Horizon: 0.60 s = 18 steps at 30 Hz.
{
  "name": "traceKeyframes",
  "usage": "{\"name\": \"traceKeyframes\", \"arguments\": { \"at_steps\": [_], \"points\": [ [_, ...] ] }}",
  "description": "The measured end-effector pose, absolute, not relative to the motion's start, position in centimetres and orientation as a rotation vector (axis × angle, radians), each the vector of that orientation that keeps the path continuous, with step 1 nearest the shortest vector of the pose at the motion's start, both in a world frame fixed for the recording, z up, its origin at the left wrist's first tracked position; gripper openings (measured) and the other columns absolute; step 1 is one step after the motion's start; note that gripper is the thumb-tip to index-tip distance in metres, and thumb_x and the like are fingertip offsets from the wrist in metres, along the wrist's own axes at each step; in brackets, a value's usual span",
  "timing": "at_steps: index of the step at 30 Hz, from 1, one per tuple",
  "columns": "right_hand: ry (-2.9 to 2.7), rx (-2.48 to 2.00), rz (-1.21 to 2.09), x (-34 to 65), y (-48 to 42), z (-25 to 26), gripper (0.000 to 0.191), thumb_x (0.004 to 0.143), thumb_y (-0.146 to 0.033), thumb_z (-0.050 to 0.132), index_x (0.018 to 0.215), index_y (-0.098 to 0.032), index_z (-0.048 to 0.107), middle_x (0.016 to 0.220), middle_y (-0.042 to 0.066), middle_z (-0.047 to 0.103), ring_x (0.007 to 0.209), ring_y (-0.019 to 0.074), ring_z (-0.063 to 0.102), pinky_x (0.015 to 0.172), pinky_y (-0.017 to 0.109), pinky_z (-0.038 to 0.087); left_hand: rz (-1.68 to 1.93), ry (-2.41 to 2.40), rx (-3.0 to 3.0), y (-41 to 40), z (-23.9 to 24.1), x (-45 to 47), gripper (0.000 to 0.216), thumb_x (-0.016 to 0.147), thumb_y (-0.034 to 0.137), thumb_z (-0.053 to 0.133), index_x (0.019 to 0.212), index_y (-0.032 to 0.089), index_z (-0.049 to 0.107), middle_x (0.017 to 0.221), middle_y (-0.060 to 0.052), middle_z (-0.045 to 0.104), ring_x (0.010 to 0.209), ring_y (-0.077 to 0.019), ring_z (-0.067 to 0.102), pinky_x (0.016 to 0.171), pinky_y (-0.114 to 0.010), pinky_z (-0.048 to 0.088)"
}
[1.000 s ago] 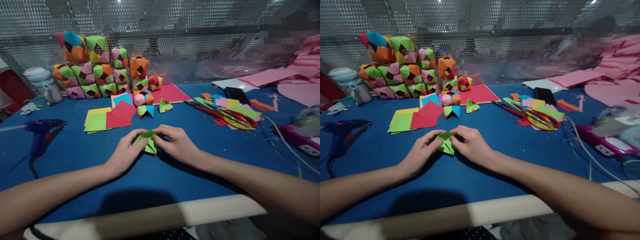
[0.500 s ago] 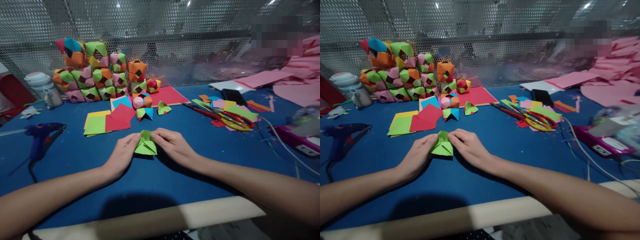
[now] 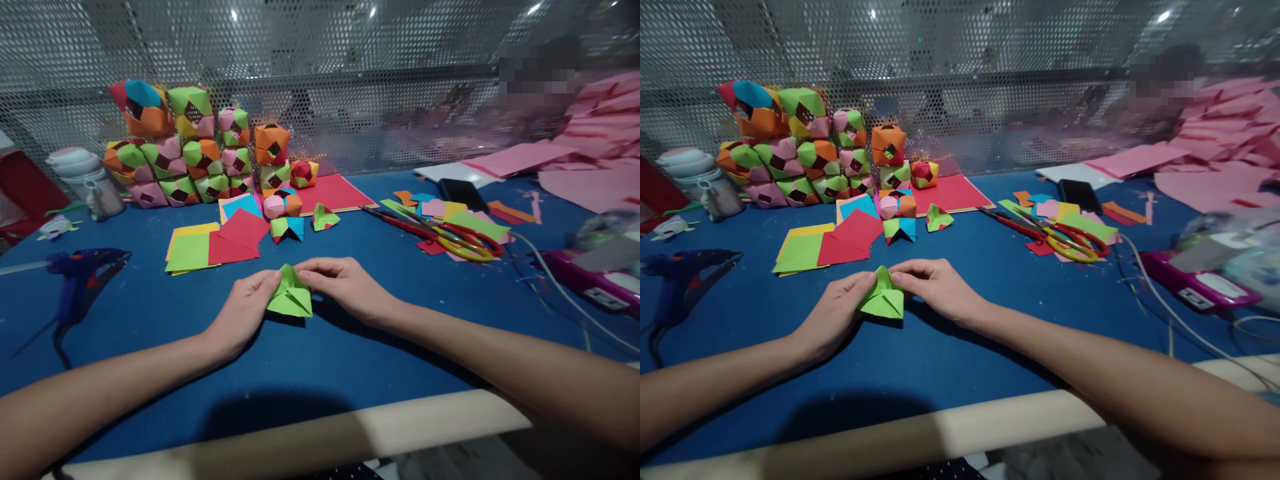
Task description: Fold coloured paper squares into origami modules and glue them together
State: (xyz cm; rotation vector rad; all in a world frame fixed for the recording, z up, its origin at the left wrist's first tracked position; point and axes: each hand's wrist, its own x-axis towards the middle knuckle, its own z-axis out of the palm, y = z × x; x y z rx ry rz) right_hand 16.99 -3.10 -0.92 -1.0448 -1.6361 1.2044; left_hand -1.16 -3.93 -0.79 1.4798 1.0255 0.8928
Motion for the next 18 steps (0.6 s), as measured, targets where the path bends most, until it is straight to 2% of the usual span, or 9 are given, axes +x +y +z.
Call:
{"name": "traceKeyframes", "arguments": {
  "at_steps": [10,18],
  "points": [
    [-1.667,-1.096,1.175,17.09,-3.21,-0.7,0.023,0.078,-0.037,0.062,0.083,-0.016,0.07,0.078,0.002,0.068,0.067,0.0119,0.058,0.066,0.028,0.048,0.86,1.061,1.555,-4.07,-0.52,-1.19,0.036,0.086,0.047,0.046,0.079,0.015,0.06,0.071,0.0,0.054,0.065,-0.0121,0.044,0.06,-0.024,0.036],
    [-1.563,-1.084,1.297,17.14,-3.01,-0.84,0.02,0.075,-0.035,0.066,0.08,-0.016,0.07,0.077,0.003,0.068,0.067,0.0112,0.057,0.068,0.028,0.047,0.837,1.05,1.553,-4.09,-0.5,-1.17,0.035,0.086,0.046,0.045,0.081,0.015,0.059,0.074,-0.001,0.054,0.068,-0.0129,0.044,0.061,-0.024,0.036]
  ]
}}
